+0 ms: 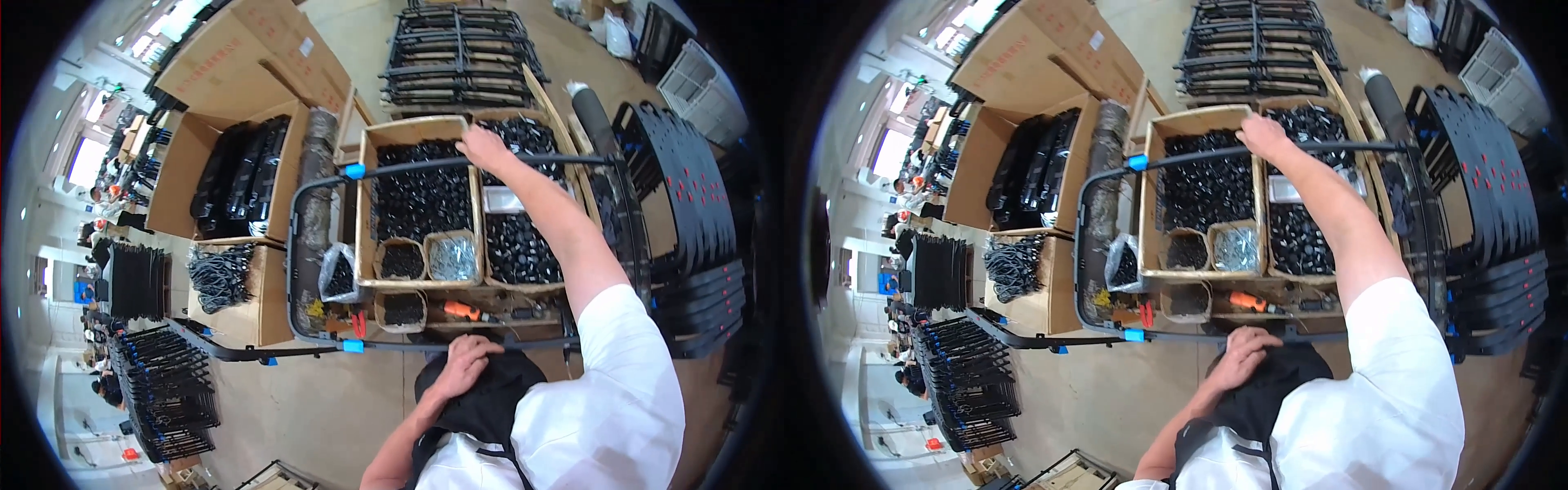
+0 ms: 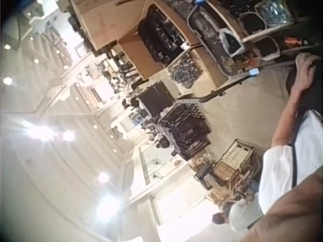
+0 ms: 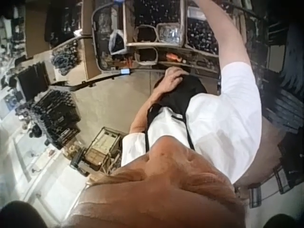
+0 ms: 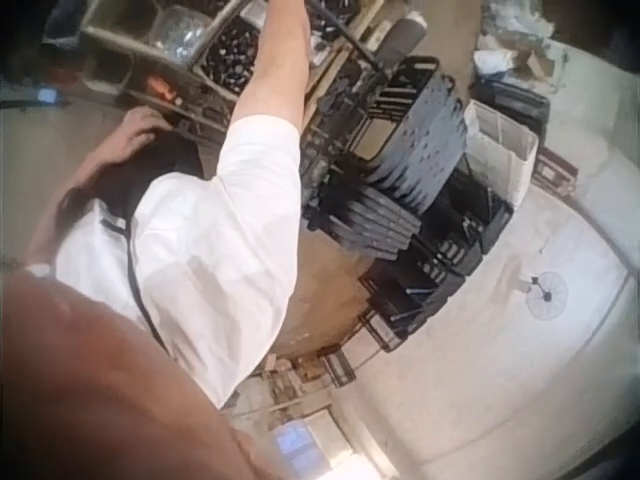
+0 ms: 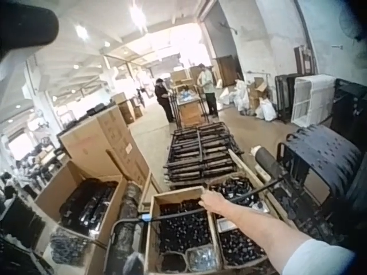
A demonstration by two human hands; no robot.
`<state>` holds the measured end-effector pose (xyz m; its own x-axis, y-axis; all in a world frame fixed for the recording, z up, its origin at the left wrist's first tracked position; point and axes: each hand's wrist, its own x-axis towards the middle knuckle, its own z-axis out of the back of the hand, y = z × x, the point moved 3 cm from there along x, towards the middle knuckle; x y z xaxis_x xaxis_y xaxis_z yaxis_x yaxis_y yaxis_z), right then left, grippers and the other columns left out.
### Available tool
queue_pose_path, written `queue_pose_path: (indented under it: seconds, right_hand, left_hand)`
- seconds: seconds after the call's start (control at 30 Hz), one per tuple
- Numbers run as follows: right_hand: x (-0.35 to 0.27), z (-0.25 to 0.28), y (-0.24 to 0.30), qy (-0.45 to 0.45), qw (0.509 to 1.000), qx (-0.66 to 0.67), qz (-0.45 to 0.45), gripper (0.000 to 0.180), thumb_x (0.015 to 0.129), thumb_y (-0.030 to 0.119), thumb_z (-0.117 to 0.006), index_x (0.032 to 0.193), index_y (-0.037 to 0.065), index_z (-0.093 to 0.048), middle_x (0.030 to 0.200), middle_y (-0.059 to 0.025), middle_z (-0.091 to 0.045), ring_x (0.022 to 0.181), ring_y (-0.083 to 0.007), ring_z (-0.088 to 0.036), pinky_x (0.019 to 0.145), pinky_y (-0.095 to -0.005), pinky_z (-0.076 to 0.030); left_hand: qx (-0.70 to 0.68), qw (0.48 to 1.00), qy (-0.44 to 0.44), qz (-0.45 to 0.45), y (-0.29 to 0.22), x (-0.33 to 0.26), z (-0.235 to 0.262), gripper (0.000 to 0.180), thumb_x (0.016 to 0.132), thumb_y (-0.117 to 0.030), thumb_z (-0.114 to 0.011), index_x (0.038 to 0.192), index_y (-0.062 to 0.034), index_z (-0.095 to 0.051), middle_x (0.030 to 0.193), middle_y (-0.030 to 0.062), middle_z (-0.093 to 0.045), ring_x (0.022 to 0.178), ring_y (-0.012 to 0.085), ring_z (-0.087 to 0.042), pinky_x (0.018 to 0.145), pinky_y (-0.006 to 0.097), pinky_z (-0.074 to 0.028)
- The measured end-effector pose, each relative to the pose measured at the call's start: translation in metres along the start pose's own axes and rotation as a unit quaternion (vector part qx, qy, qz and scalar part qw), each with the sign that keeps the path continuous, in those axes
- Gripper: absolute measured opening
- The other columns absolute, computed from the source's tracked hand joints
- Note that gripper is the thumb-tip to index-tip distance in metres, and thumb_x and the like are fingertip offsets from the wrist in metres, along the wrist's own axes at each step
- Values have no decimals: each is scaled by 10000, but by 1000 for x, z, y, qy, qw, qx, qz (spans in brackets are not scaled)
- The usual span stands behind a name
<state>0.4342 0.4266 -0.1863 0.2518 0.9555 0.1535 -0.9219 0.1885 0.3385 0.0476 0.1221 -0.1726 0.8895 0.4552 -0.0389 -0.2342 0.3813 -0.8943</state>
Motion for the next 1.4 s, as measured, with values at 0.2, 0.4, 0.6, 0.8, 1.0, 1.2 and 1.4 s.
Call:
queue_pose_path:
  seconds: [0.2, 0.4, 0.6, 0.8, 1.0, 1.2, 1.4]
  right_hand:
    - [-6, 14, 10, 25, 999, -20, 14, 413, 1003, 362, -681, 1041, -45, -738, 1180, -288, -691, 1088, -464, -709, 933, -548, -587]
    - [6, 38, 29, 138, 985, -103, 22, 345, 851, 197, -681, 1077, -50, -765, 1246, -310, -691, 1155, -448, -704, 986, -487, -593]
    - [3, 67, 54, 186, 964, -188, 9, 387, 931, 341, -622, 1040, 17, -802, 1113, -217, -780, 1088, -382, -750, 941, -508, -597]
    - [3, 63, 35, 192, 958, -213, 26, 445, 980, 395, -579, 1033, 18, -809, 1169, -222, -778, 1117, -373, -752, 943, -475, -603]
    - [10, 51, 37, 154, 956, -250, 0, 416, 935, 349, -566, 1015, 29, -820, 1114, -240, -785, 1077, -379, -765, 932, -475, -610]
    - [7, 50, 26, 145, 955, -257, 30, 608, 1021, 576, -575, 1006, 13, -803, 1087, -228, -787, 1035, -359, -773, 893, -473, -614]
    - [-2, 41, 29, 117, 959, -256, 43, 517, 879, 521, -687, 1002, 36, -815, 1012, -207, -797, 955, -365, -788, 855, -467, -627]
  left_hand:
    - [-26, 998, -23, 51, -1, 5, -5, 320, 1083, -164, -550, 1387, -121, -640, 1224, 108, -655, 1260, 288, -569, 1204, 442, -288]
    - [4, 1000, -5, 12, 1, 6, 3, 248, 1052, -127, -609, 1292, -102, -669, 1188, 124, -671, 1200, 323, -609, 1143, 445, -382]
    - [104, 994, -1, 16, -3, 3, 16, 249, 1052, -151, -613, 1294, -112, -655, 1121, 175, -691, 1099, 390, -666, 859, 477, -529]
    - [-57, 995, 69, 47, 18, 8, 2, 247, 1100, -230, -542, 1285, -77, -601, 1172, 206, -700, 1127, 421, -675, 941, 495, -549]
    - [-37, 991, 112, 58, 10, 12, 0, 282, 1087, -284, -579, 1253, -71, -662, 1165, 179, -689, 1158, 367, -640, 1024, 472, -503]
    - [-94, 990, 82, 65, 22, 11, -9, 356, 1032, -194, -657, 1347, -44, -583, 1247, 208, -592, 1146, 360, -596, 1006, 466, -489]
    - [-103, 991, 65, 56, 15, 11, 1, 398, 928, -160, -727, 1284, -44, -594, 1191, 225, -602, 1170, 412, -598, 1013, 484, -494]
